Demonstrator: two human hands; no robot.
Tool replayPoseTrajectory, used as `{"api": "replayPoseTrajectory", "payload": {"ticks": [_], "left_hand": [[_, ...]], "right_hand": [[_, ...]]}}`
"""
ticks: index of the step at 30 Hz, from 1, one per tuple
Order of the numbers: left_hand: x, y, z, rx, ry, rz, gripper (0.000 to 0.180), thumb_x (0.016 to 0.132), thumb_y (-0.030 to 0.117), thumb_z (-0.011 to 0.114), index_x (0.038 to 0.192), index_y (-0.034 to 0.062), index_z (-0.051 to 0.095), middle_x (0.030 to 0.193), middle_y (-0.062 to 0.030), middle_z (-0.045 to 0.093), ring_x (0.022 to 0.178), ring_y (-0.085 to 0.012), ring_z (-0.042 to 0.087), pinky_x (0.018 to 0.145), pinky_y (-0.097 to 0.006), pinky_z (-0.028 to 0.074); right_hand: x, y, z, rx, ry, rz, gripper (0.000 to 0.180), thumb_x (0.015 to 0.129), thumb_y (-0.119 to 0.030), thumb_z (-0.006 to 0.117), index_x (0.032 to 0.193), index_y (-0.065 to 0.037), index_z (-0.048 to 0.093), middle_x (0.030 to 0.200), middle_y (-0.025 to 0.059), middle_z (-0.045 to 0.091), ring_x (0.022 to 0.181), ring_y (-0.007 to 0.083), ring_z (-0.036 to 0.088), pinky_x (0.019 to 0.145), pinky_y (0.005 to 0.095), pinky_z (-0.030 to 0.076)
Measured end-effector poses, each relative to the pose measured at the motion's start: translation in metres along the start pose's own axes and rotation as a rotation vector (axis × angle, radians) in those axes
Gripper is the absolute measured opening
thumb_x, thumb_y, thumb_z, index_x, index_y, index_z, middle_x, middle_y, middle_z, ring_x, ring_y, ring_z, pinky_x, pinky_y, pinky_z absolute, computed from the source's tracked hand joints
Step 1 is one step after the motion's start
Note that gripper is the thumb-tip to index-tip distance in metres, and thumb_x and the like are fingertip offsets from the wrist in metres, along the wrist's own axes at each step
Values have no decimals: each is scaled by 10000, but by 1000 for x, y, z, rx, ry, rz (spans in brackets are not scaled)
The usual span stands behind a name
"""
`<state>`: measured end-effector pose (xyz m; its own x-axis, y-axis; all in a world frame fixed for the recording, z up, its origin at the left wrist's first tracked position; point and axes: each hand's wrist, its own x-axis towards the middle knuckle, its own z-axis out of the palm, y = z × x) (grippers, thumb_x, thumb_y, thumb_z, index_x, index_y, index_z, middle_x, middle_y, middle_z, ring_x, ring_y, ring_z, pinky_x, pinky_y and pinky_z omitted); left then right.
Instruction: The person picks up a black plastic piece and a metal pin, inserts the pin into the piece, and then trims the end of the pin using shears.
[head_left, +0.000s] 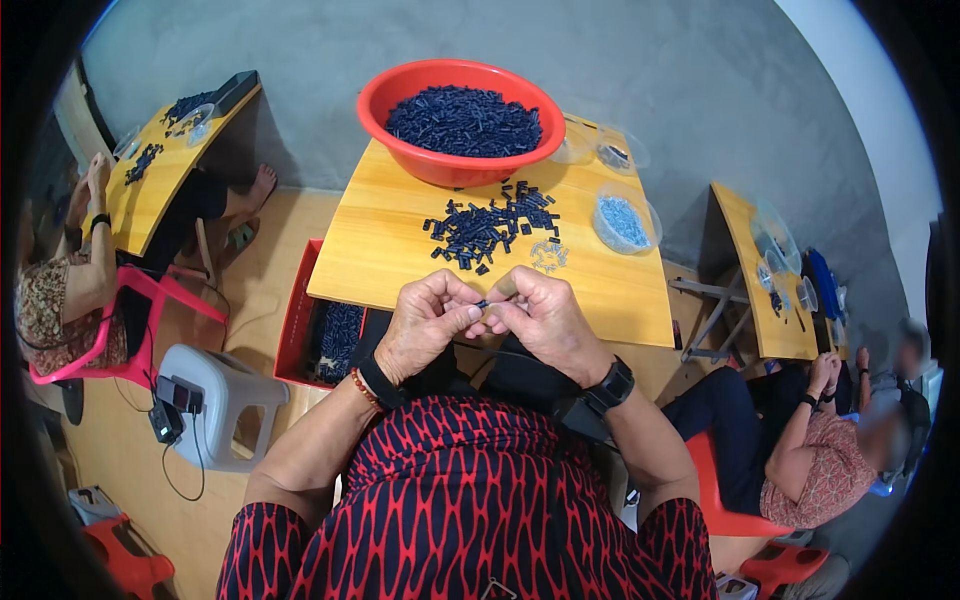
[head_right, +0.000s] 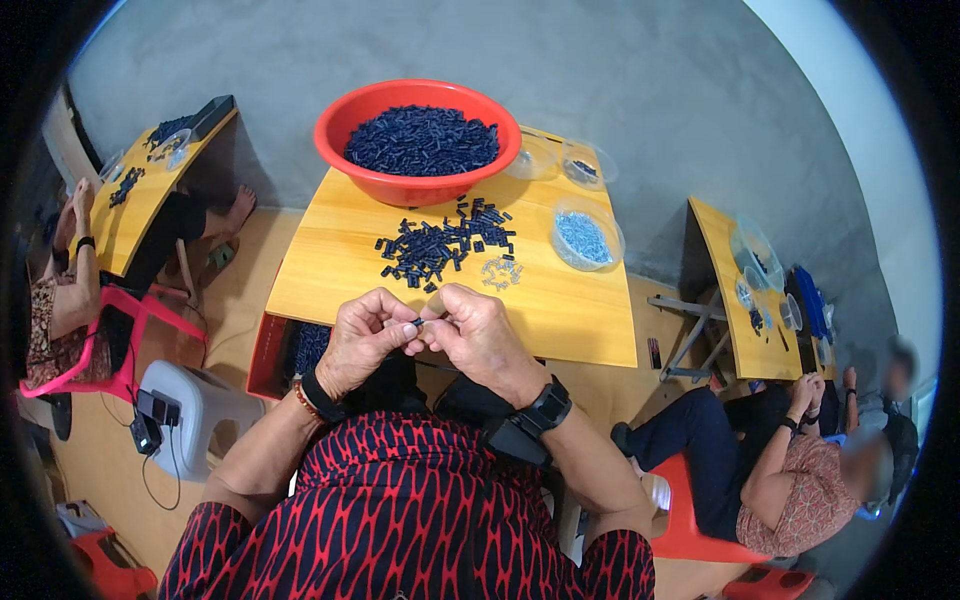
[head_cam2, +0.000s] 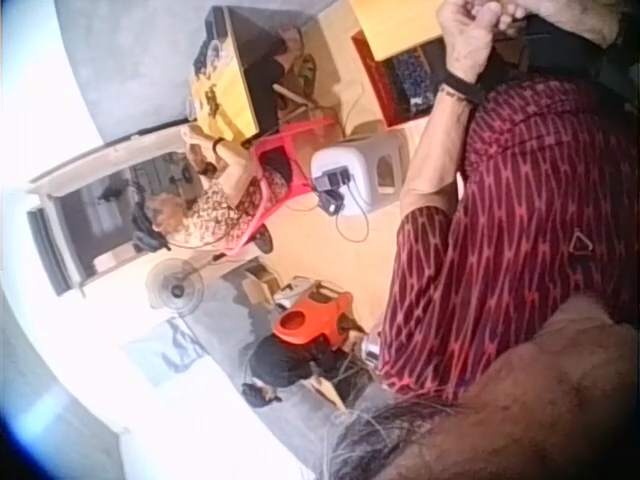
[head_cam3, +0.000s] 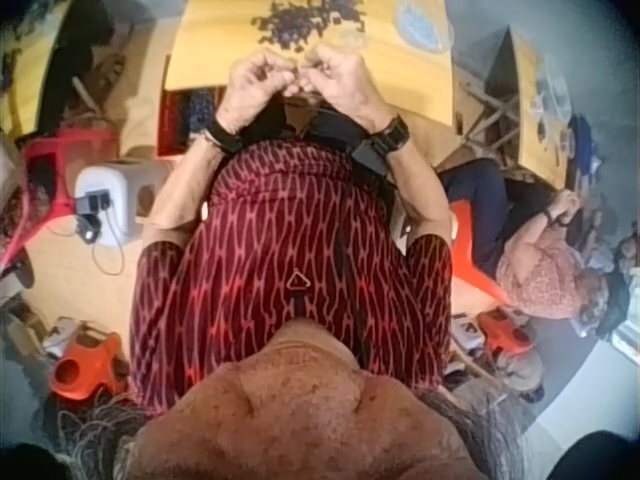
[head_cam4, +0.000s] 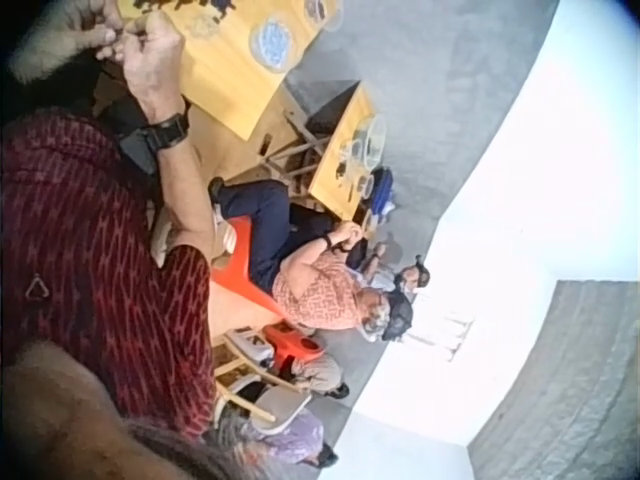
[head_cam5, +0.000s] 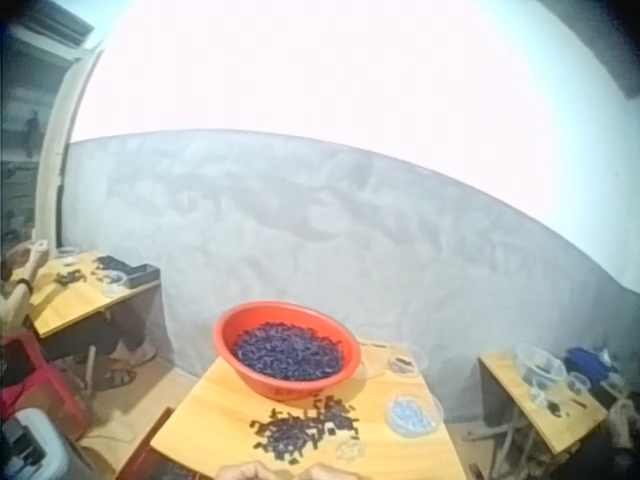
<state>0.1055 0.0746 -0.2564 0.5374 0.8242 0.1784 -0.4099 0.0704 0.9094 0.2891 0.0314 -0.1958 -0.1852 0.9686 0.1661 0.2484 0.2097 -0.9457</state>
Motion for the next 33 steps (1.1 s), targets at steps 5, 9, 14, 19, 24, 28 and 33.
{"api": "replayPoseTrajectory", "payload": {"ticks": [5, 9, 14, 19, 24, 28, 33], "left_hand": [[-1, 4, 5, 60, 17, 4, 106, 889, -5, 669, 936, 4, 575, 853, -65, 651, 750, -122, 671, 695, -248, 566], [-1, 3, 4, 64, 29, 15, 112, 882, -20, 669, 914, 10, 565, 842, -57, 645, 733, -118, 666, 685, -249, 567], [-2, 0, 1, 83, 14, 8, 140, 875, -35, 668, 866, 23, 540, 830, -60, 642, 706, -119, 656, 669, -251, 563], [0, 2, 2, 25, 20, -21, 139, 879, -29, 667, 858, 20, 539, 804, -65, 650, 685, -112, 647, 639, -248, 555], [-1, 1, 0, -8, 30, -36, 143, 875, -9, 682, 858, 19, 543, 811, -86, 659, 697, -131, 655, 655, -255, 559], [0, 1, 3, -41, 42, -41, 140, 872, -29, 675, 858, 18, 544, 809, -89, 665, 687, -121, 649, 643, -249, 558], [0, 2, 4, -14, 56, -55, 140, 870, -49, 666, 859, 13, 541, 810, -96, 669, 681, -115, 647, 633, -244, 560]], "right_hand": [[1, -5, -5, -239, -43, -88, 53, 870, 91, 579, 896, 47, 594, 792, 69, 616, 708, 102, 639, 636, 242, 530], [6, -15, -8, -485, -95, -234, 46, 838, 81, 563, 871, 49, 559, 792, 155, 593, 698, 285, 638, 627, 348, 517], [3, -34, -4, -711, -233, -242, 114, 817, 62, 549, 916, 39, 500, 861, 236, 583, 783, 465, 572, 689, 455, 494], [1, -13, -1, -17, -60, 14, 129, 892, 75, 574, 1017, 54, 551, 965, 160, 668, 771, 197, 692, 686, 295, 570], [-4, 10, -2, 326, 12, 101, 121, 913, 70, 572, 1032, 46, 562, 909, 112, 673, 772, 127, 679, 696, 239, 567], [-5, 19, -1, 421, 49, 137, 50, 906, 45, 616, 947, 69, 600, 875, 125, 686, 759, 148, 695, 683, 241, 573], [-5, 20, 4, 313, 66, 108, 42, 907, 40, 620, 935, 71, 616, 867, 121, 683, 749, 154, 701, 661, 237, 576]]}}
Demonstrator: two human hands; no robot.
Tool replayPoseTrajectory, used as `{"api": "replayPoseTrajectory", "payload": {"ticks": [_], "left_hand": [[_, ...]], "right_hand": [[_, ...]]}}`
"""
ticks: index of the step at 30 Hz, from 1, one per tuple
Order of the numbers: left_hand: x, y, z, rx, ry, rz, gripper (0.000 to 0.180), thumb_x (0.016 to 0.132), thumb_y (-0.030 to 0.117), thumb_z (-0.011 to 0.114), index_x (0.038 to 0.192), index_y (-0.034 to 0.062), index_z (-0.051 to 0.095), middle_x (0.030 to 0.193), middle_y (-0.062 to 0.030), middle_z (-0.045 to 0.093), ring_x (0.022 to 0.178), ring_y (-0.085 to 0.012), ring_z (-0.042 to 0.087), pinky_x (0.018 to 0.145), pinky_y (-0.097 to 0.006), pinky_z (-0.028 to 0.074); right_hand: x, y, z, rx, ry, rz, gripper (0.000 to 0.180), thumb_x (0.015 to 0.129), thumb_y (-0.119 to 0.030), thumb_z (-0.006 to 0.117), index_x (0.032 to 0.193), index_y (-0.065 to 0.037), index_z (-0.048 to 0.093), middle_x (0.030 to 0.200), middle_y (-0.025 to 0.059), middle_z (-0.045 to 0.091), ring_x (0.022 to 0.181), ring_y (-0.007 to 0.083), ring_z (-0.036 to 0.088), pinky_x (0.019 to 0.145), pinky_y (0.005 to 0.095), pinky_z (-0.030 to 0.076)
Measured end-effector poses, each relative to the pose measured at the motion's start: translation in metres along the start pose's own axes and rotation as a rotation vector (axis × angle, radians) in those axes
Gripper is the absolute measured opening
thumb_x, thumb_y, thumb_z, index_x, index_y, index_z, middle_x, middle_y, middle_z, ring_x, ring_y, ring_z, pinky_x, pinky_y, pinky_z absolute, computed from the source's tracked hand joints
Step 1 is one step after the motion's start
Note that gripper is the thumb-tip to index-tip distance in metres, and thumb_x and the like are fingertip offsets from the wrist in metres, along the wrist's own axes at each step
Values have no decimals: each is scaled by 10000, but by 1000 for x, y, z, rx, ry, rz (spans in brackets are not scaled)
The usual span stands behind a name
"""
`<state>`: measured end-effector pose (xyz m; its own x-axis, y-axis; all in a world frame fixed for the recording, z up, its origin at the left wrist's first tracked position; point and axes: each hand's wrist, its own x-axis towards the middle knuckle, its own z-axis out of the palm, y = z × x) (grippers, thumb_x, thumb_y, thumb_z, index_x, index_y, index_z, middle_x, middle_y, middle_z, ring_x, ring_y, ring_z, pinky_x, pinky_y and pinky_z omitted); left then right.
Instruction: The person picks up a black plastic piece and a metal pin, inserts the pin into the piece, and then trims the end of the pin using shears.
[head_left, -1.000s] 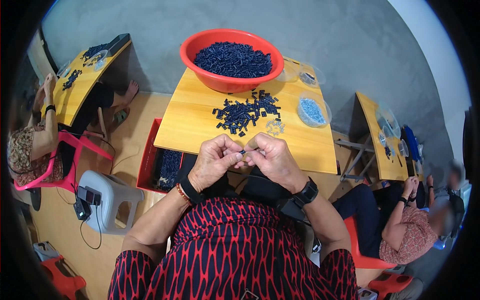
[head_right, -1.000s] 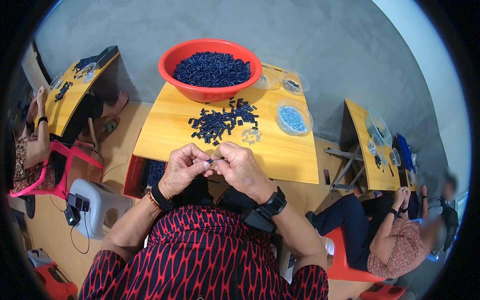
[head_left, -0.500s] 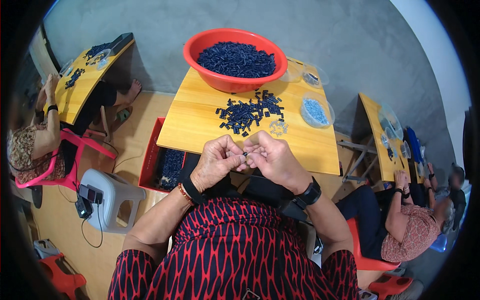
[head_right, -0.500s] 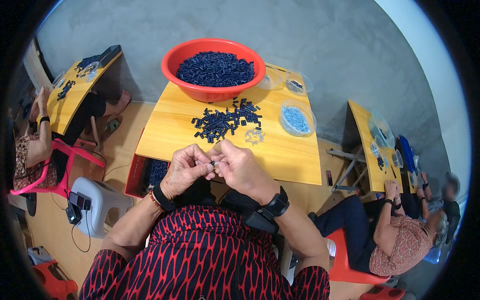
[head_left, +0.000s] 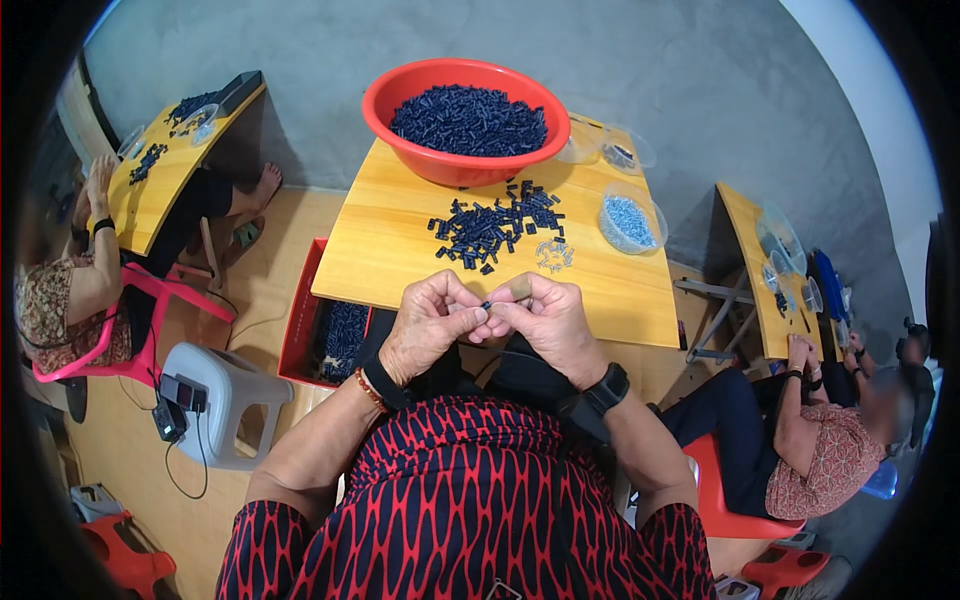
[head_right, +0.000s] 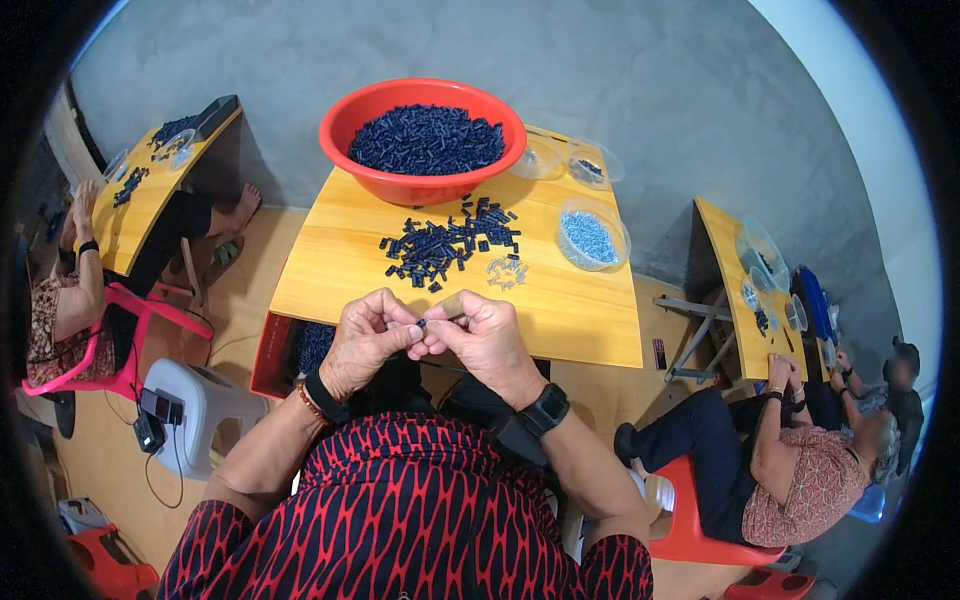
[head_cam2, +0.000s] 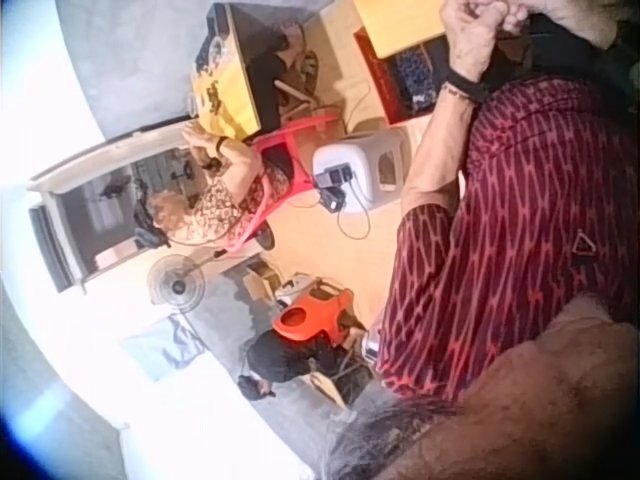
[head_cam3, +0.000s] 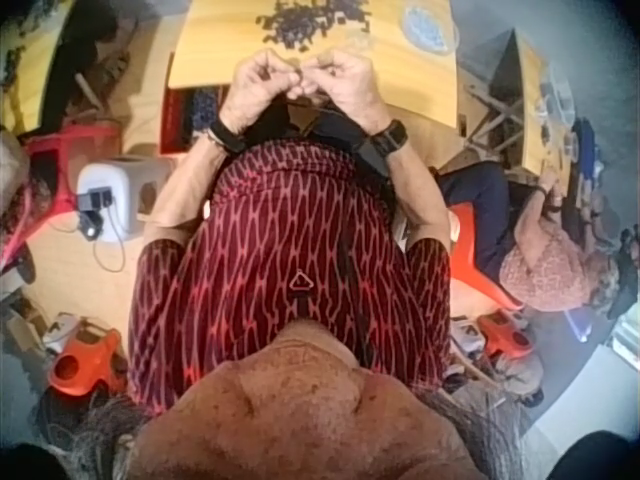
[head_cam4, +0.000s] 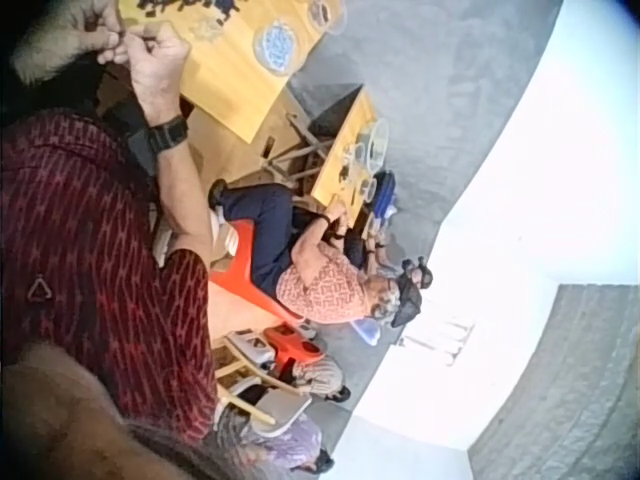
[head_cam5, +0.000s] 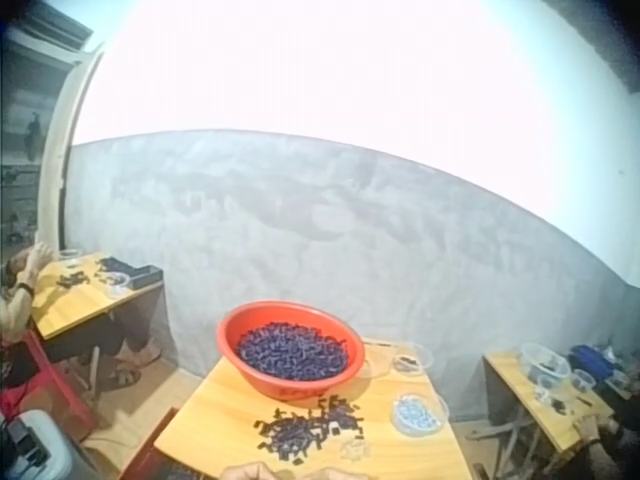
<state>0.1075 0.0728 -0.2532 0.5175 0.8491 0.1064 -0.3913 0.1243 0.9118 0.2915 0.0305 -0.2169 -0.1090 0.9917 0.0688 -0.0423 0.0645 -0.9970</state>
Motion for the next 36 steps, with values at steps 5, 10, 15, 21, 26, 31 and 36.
{"api": "replayPoseTrajectory", "payload": {"ticks": [5, 10, 15, 21, 26, 31, 36], "left_hand": [[0, -1, 0, -1, 8, 13, 145, 870, -44, 668, 854, 11, 535, 805, -107, 670, 685, -129, 657, 628, -248, 563], [-2, -4, 1, 5, -35, -27, 147, 878, -24, 667, 857, 7, 525, 823, -141, 676, 700, -159, 670, 633, -271, 571], [-1, -9, 4, 55, -63, -134, 144, 885, -26, 656, 864, 5, 517, 807, -131, 666, 697, -152, 668, 621, -263, 567], [1, -5, 0, 57, 38, -36, 130, 916, -6, 615, 1038, -22, 576, 770, -37, 612, 662, -103, 618, 610, -243, 539], [5, 0, -21, 90, 326, 44, 89, 920, 35, 605, 1007, 19, 594, 783, -15, 606, 636, -83, 596, 591, -228, 523], [5, -1, -27, 78, 432, 80, 51, 916, 30, 615, 954, 28, 581, 794, -19, 604, 629, -88, 598, 573, -224, 517], [6, -4, -27, 80, 428, 70, 61, 923, 58, 623, 973, 33, 598, 801, -10, 616, 642, -86, 602, 601, -222, 525]], "right_hand": [[-4, -1, 12, -109, 38, -100, 19, 904, 58, 610, 898, 69, 625, 898, 80, 640, 756, 149, 698, 661, 237, 576], [-11, 9, 10, -178, 30, -144, 48, 899, 71, 601, 861, 69, 631, 933, 73, 607, 754, 139, 687, 650, 237, 565], [-20, 22, -5, -238, -16, -157, 72, 901, 57, 604, 942, 58, 663, 957, 67, 617, 724, 119, 665, 638, 231, 551], [-19, 24, -45, -278, 231, 29, 169, 922, -39, 622, 1050, 66, 660, 898, 69, 663, 675, 95, 639, 600, 214, 533], [-2, 31, -57, -426, 329, -76, 171, 899, -38, 631, 1035, 62, 660, 880, 91, 665, 647, 115, 609, 591, 247, 509], [33, 34, -37, -648, 219, -300, 181, 835, -1, 641, 1006, 55, 660, 850, 163, 639, 733, 243, 652, 674, 337, 524], [52, 27, -17, -756, 101, -280, 109, 815, 6, 638, 921, 24, 659, 877, 179, 629, 797, 323, 654, 716, 367, 525]]}}
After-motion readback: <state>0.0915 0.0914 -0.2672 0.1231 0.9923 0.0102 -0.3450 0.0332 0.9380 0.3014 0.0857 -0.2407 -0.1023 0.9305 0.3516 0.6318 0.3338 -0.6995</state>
